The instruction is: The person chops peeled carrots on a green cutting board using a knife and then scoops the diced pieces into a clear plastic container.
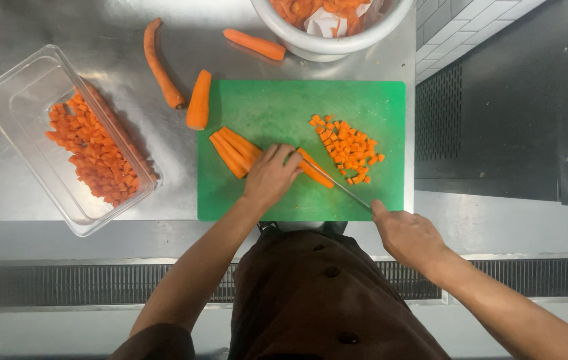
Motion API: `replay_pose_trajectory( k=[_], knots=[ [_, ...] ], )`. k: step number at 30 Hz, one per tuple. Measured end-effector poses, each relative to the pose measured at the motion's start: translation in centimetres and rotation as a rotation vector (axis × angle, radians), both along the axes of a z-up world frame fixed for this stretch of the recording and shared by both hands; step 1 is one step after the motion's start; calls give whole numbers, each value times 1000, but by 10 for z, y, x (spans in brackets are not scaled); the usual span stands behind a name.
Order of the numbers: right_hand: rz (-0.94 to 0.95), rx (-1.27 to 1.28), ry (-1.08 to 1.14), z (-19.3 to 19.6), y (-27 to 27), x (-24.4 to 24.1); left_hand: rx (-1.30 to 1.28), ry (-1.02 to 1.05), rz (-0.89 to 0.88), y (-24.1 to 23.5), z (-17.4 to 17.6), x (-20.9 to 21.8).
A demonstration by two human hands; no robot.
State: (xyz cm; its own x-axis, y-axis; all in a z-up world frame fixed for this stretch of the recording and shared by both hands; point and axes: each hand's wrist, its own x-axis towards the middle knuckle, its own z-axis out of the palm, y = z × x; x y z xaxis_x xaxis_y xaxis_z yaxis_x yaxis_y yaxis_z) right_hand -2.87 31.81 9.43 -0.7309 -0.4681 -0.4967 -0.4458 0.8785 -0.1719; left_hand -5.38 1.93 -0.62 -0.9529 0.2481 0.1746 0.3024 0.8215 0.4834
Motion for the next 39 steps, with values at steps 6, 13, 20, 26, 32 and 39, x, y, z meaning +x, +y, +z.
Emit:
replay_pose_trajectory(
  k=[6,13,20,26,32,39],
  knots=[
    [-51,65,-122,-10,-4,-6,-69,142,-113,-1,-16,-10],
    [-91,88,-144,-61,-6,-7,-169,32,-232,-4,-14,-31],
    [-132,-16,-150,-40,12,-4,-203,29,-301,2,5,-49],
    [-184,-44,-290,29,65,-3,-167,-150,-145,-3,11,-21],
    [-336,-137,-131,-4,9,-2,-1,-141,119,5,8,18],
    [-352,-159,-101,-42,-53,-18,113,-125,174,14,3,26]
  ],
)
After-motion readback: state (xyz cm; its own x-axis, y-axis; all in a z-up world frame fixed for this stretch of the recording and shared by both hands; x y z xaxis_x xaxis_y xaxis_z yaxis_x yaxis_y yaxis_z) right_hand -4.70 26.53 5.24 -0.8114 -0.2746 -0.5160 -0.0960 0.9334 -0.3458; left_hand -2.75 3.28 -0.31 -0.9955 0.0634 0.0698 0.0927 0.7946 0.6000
